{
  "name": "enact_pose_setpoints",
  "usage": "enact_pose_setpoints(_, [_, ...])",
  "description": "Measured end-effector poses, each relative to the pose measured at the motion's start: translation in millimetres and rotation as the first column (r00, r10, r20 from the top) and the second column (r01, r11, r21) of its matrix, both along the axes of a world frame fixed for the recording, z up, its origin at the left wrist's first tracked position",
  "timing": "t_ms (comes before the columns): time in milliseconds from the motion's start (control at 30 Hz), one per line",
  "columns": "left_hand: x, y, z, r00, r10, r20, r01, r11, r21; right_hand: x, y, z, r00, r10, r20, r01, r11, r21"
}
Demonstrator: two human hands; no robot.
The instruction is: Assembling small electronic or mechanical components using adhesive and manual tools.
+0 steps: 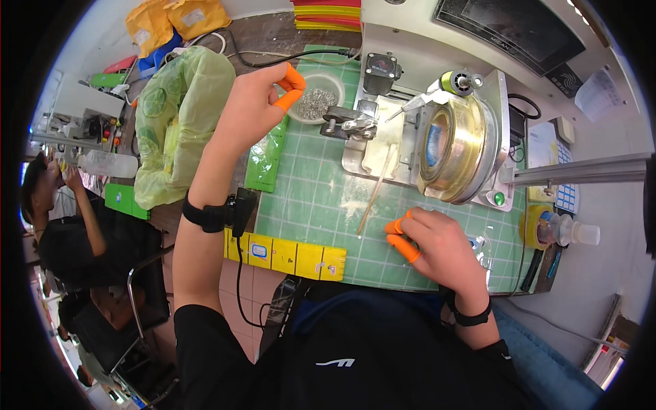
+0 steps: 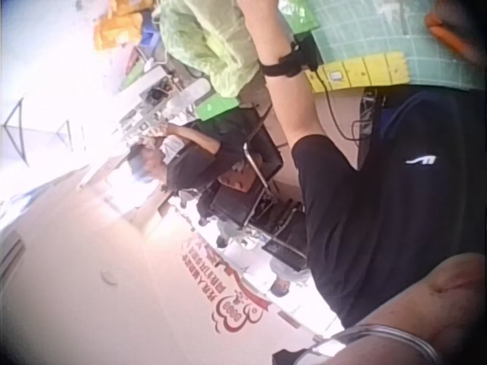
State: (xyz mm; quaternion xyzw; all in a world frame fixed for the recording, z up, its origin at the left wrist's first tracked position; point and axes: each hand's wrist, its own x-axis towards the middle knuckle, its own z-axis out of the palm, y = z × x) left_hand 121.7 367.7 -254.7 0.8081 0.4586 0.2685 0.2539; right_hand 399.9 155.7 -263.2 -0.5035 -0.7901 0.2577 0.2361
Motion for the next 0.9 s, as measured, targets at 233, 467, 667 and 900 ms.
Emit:
enact_pose_setpoints(233, [2.7, 0.3, 1.0, 1.000, 0.012, -0.001, -0.012, 0.996, -0.090, 3.8, -1.4, 1.3, 0.998, 0.021, 0.064, -0.020, 0.999, -0.030])
enact_pose_setpoints(467, [7.6, -0.4, 3.1, 0.995, 0.029, 0.095, -0.010, 0.981, -0.195, 6.8, -1.8, 0.6, 0.998, 0.015, 0.056, -0.013, 0.999, -0.040])
enact_pose_setpoints(667, [5.1, 8.4, -7.2, 0.999, -0.019, 0.050, 0.021, 0.999, -0.041, 6.6, -1.8, 1.1, 0.998, 0.018, 0.062, -0.015, 0.999, -0.046])
enact_pose_setpoints(900, [7.4, 5.4, -2.6, 0.999, 0.000, 0.041, 0.002, 0.998, -0.055, 7.5, -1.6, -0.1, 0.998, 0.016, 0.056, -0.013, 0.999, -0.046])
